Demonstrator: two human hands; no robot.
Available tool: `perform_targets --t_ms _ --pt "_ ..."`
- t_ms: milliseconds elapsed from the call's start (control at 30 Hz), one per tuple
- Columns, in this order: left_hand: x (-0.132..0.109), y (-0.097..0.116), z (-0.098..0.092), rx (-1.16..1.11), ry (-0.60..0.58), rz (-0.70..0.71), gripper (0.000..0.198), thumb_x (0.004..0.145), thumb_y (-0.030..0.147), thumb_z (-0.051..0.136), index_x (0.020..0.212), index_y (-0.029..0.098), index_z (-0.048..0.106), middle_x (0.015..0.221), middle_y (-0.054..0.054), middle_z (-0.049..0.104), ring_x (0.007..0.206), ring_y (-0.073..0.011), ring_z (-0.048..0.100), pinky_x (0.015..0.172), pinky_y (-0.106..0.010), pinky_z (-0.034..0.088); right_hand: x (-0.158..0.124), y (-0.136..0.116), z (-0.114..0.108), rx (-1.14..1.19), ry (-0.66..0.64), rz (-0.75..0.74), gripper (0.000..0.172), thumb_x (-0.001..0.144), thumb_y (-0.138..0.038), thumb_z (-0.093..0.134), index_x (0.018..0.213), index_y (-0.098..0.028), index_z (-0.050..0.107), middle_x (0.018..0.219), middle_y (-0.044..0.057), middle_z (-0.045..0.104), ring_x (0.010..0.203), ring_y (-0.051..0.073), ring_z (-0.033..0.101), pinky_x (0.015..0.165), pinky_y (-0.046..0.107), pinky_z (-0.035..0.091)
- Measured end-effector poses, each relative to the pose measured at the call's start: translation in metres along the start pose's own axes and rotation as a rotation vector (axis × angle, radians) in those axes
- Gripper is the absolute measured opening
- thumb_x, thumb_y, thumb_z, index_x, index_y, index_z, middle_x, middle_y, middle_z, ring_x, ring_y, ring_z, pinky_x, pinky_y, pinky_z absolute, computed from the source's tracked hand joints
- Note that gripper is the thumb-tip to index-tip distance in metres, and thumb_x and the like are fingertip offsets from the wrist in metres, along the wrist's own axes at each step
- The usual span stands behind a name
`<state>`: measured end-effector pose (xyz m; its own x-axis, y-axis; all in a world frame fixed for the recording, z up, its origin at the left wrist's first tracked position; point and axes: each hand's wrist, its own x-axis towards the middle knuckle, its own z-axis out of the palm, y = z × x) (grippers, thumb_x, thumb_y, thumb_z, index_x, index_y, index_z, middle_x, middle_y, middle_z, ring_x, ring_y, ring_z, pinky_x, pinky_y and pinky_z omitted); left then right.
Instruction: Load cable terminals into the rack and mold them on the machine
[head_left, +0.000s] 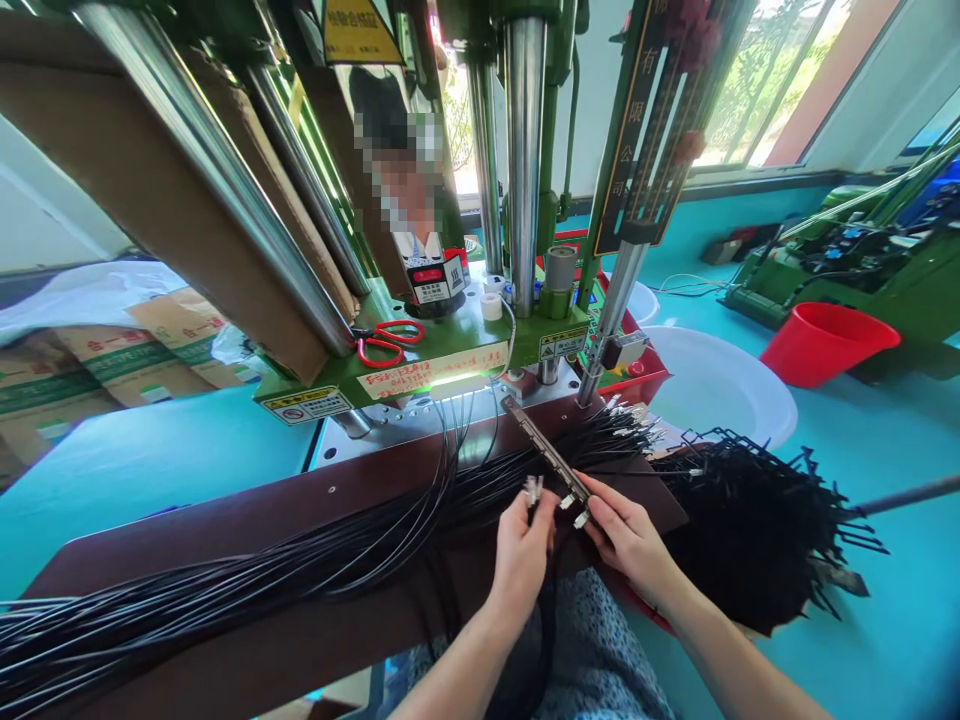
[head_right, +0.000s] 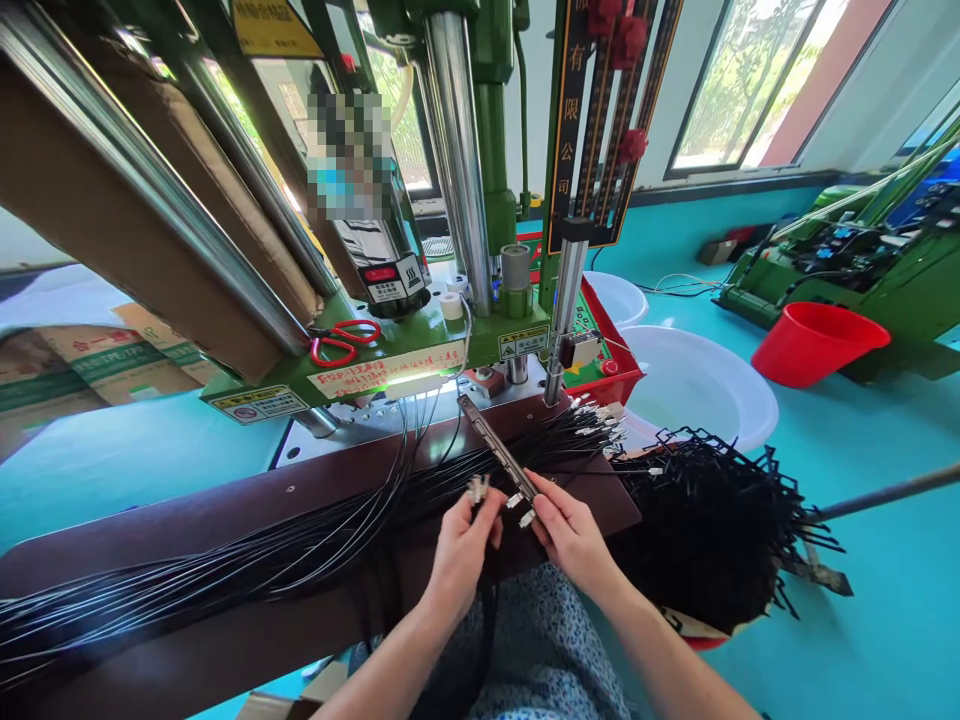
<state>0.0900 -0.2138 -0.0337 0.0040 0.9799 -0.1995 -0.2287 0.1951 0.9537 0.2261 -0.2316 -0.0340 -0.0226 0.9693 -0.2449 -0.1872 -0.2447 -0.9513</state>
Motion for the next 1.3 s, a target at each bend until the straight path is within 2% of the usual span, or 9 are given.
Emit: perform_targets --t_ms 100,200,333,433,667,900,1100,1167,1300 --pt "-0.002 0.009 -0.004 -0.169 0.112 -0.002 0.033 0.074 0.050 0.054 0.071 0.020 0.042 0.053 0.008 0.035 0.042 -0.0037 0.031 0.040 -0.016 0.026 -0.002 -0.003 -0.001 0.089 0.024 0.035 0.061 0.076 -0.049 0.058 0.127 -0.018 0.045 0.047 -0.008 0.034 0.035 0.003 0.022 0.032 0.016 0.012" --pt "-0.003 0.013 -0.003 -0.231 0.051 -0.115 0.036 0.075 0.053 0.051 0.071 0.022 0.032 0.050 0.011 0.026 0.037 -0.0027 0.019 0.035 -0.015 0.013 -0.002 -0.005 -0.002 0.118 0.022 0.041 0.060 0.076 -0.048 0.059 0.127 -0.019 0.046 0.048 -0.008 0.037 0.035 0.002 0.022 0.032 0.016 0.013" --pt "-0.001 0.008 0.003 -0.162 -0.066 -0.196 0.037 0.068 0.051 0.060 0.074 0.022 0.038 0.048 0.011 0.029 0.036 -0.0018 0.023 0.035 -0.015 0.016 -0.003 -0.006 0.000 0.094 0.013 0.055 0.057 0.071 -0.048 0.064 0.119 -0.018 0.054 0.049 -0.005 0.040 0.038 0.003 0.026 0.033 0.015 0.012" --pt "0.000 0.005 0.005 -0.151 -0.135 -0.249 0.039 0.064 0.051 0.063 0.071 0.020 0.041 0.045 0.012 0.029 0.036 -0.0022 0.023 0.034 -0.016 0.017 -0.002 -0.007 -0.002 0.081 -0.023 0.072 0.058 0.069 -0.050 0.066 0.116 -0.018 0.057 0.045 -0.007 0.037 0.036 0.003 0.025 0.032 0.016 0.013" --pt "0.000 0.011 0.002 -0.136 -0.096 -0.306 0.042 0.062 0.054 0.063 0.068 0.020 0.040 0.042 0.012 0.025 0.036 -0.0023 0.019 0.033 -0.015 0.018 -0.002 -0.008 -0.008 0.023 -0.076 0.093 0.057 0.071 -0.050 0.064 0.117 -0.019 0.056 0.051 -0.004 0.044 0.038 0.003 0.027 0.033 0.016 0.013" --pt "0.000 0.000 0.002 -0.124 -0.086 -0.230 0.041 0.064 0.054 0.061 0.069 0.020 0.040 0.042 0.012 0.027 0.035 -0.0026 0.020 0.032 -0.015 0.016 -0.001 -0.002 -0.008 -0.091 -0.091 0.051 0.060 0.075 -0.052 0.057 0.124 -0.018 0.050 0.055 -0.003 0.045 0.039 0.005 0.026 0.035 0.019 0.013" --pt "0.001 -0.007 -0.002 -0.046 -0.055 -0.186 0.039 0.066 0.053 0.061 0.069 0.019 0.041 0.043 0.012 0.027 0.036 -0.0024 0.020 0.034 -0.016 0.015 0.001 0.006 -0.012 -0.420 -0.168 -0.213 0.047 0.086 -0.041 0.046 0.129 -0.020 0.045 0.055 -0.003 0.042 0.049 0.009 0.033 0.045 0.022 0.026" --pt "0.001 -0.006 -0.004 -0.025 -0.072 -0.147 0.039 0.068 0.054 0.057 0.068 0.019 0.041 0.044 0.011 0.025 0.037 -0.0027 0.019 0.035 -0.016 0.017 0.001 0.007 -0.013 -0.381 -0.170 -0.176 0.047 0.086 -0.042 0.047 0.127 -0.021 0.047 0.058 -0.002 0.046 0.049 0.009 0.033 0.045 0.022 0.026" --pt "0.000 -0.001 -0.011 0.020 -0.049 -0.046 0.039 0.076 0.056 0.046 0.072 0.018 0.044 0.050 0.009 0.029 0.041 -0.0038 0.025 0.036 -0.016 0.023 0.001 0.001 -0.013 -0.124 -0.094 0.004 0.050 0.077 -0.049 0.057 0.118 -0.022 0.055 0.072 0.002 0.055 0.051 0.007 0.037 0.042 0.019 0.028"
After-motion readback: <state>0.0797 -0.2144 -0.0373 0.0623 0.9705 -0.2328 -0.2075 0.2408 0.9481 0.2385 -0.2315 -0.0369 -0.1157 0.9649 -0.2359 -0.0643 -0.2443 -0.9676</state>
